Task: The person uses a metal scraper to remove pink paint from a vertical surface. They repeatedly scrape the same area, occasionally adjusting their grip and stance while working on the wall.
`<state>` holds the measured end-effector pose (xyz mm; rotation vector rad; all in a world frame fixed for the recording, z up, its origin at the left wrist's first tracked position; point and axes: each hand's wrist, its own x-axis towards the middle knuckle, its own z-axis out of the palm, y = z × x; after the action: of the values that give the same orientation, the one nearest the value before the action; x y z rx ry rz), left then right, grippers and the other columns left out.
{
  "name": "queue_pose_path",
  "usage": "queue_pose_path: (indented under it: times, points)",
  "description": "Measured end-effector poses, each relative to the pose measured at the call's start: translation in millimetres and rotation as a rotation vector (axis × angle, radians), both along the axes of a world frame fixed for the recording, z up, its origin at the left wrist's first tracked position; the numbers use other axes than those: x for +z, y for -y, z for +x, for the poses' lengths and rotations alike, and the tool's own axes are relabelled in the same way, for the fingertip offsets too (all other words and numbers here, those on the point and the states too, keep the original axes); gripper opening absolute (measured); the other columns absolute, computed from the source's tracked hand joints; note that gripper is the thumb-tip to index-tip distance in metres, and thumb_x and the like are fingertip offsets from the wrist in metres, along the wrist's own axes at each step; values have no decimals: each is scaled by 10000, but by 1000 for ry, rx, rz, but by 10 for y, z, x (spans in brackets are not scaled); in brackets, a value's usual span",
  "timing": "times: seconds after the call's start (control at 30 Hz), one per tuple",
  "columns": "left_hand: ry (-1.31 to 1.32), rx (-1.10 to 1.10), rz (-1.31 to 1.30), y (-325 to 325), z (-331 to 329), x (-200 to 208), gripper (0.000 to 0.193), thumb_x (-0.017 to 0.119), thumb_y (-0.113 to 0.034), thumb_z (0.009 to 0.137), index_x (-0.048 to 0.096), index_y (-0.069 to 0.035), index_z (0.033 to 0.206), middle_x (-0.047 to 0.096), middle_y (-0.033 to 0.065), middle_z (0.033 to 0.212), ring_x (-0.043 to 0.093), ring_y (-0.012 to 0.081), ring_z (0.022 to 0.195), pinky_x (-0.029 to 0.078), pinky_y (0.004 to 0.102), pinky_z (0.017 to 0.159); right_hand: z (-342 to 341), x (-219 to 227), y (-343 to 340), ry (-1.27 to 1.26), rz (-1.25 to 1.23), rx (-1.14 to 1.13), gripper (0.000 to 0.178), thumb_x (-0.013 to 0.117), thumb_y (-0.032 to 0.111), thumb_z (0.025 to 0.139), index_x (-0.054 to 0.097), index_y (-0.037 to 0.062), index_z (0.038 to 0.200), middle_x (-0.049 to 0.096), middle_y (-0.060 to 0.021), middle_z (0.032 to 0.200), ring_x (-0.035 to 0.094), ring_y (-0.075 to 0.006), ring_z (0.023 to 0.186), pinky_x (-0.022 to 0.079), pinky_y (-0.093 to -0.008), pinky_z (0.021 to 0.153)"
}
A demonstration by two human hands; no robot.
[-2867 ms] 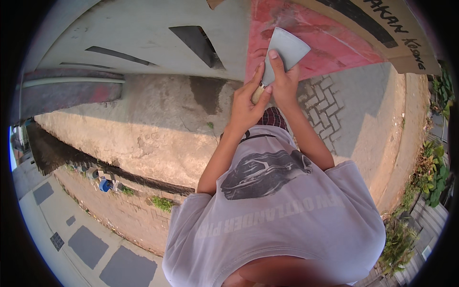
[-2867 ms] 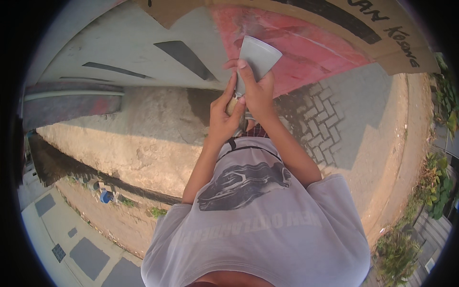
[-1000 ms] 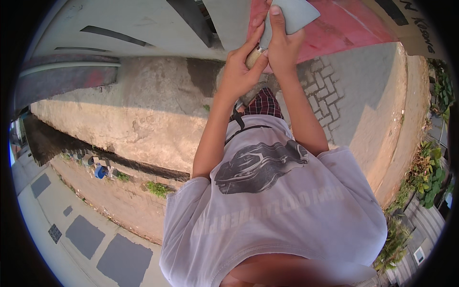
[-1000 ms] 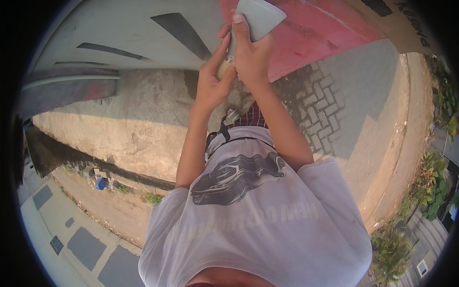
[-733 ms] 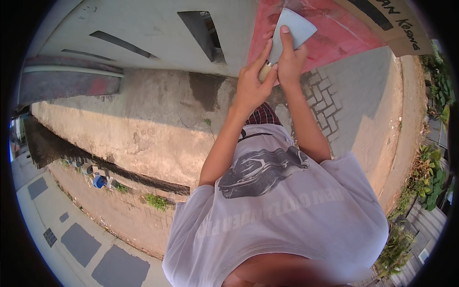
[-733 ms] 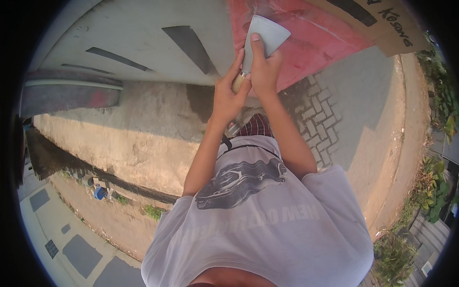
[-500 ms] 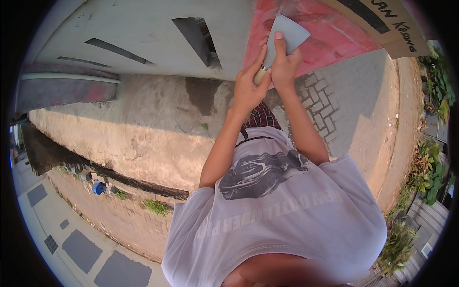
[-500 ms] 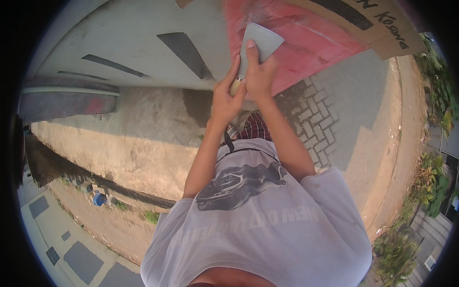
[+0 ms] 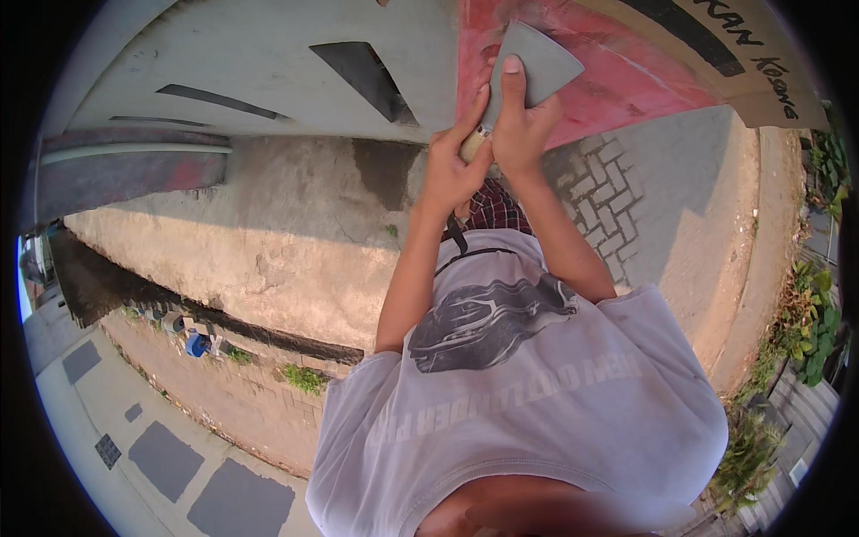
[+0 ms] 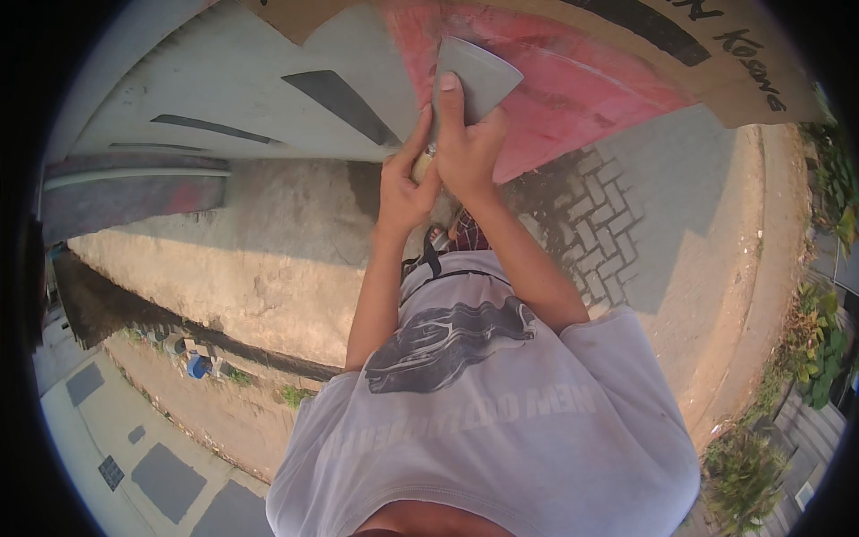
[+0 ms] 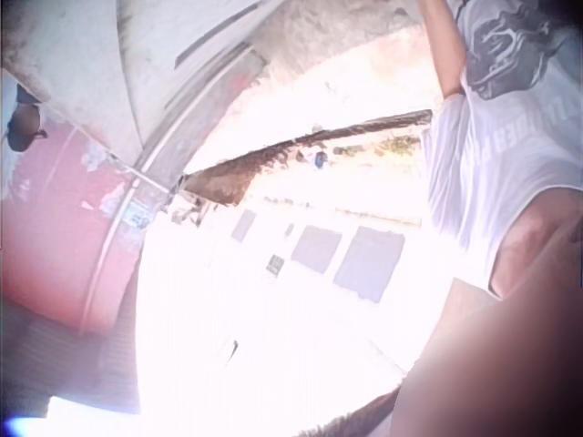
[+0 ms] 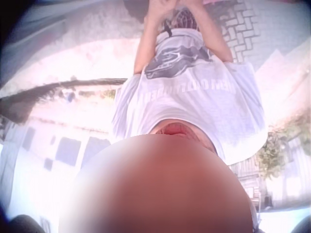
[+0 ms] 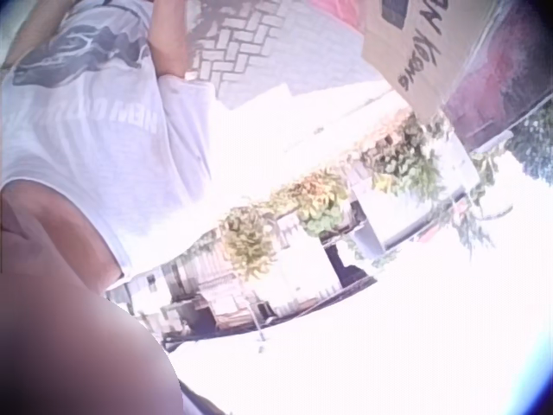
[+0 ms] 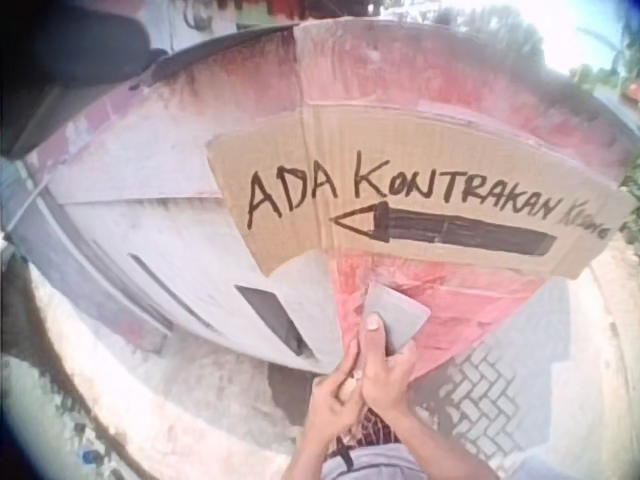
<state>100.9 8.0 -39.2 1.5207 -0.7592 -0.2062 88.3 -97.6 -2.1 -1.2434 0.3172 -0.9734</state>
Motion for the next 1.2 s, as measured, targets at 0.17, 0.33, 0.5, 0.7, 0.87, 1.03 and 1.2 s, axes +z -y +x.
queue_pose_path:
  times: [0.17,0.33,0.5,0.7,0.87,1.03,1.2]
  points:
    - [55,31,-3,-8,-4,-21,628,638,-43,858,513,-23,1472,608,242,1386,586,340,1306,442,366,1080,-6,37,-12,-5,-3,14,342,593,243,1046,656,-35,856,675,-48,779,614,-108,721,488,-281,631]
    - [-62,-18,26,-72,-30,-141,631,640,-33,851,512,-12,1469,608,241,1387,596,325,1297,448,350,1063,-13,-147,-45,-7,19,33,320,579,227,1050,649,-27,868,672,-54,777,614,-113,723,488,-278,654]
    - [-48,-29,23,-117,2,-103,646,642,-20,841,510,-16,1473,635,247,1346,637,311,1246,467,343,1025,-10,-152,-84,-1,50,33,312,578,218,1050,642,-35,879,674,-62,783,623,-123,732,495,-286,668]
    - [49,-17,-18,-13,64,103,649,642,-25,849,503,-27,1482,661,268,1283,672,318,1186,487,336,986,35,133,-2,41,-37,6,317,570,245,1054,625,-39,925,657,-81,787,628,-150,745,501,-297,705]
    - [198,14,-46,17,44,91,646,642,-30,858,497,-31,1487,672,276,1256,679,323,1171,498,329,970,-24,108,-5,2,19,-6,306,592,228,1045,644,-46,919,675,-66,798,630,-136,738,505,-287,683]
    - [-40,-19,-30,-15,-72,-102,655,655,-20,848,497,-20,1484,638,276,1320,623,336,1258,458,360,1046,-71,-121,-29,-27,35,4,306,606,226,1039,657,-38,893,681,-51,798,625,-122,730,503,-279,659]
    - [-38,-22,-48,-27,-48,-203,646,660,-4,837,509,6,1466,618,268,1360,594,331,1299,431,368,1079,-51,-203,-15,-41,9,-29,315,602,229,1041,660,-33,875,680,-42,797,618,-117,720,496,-277,652]
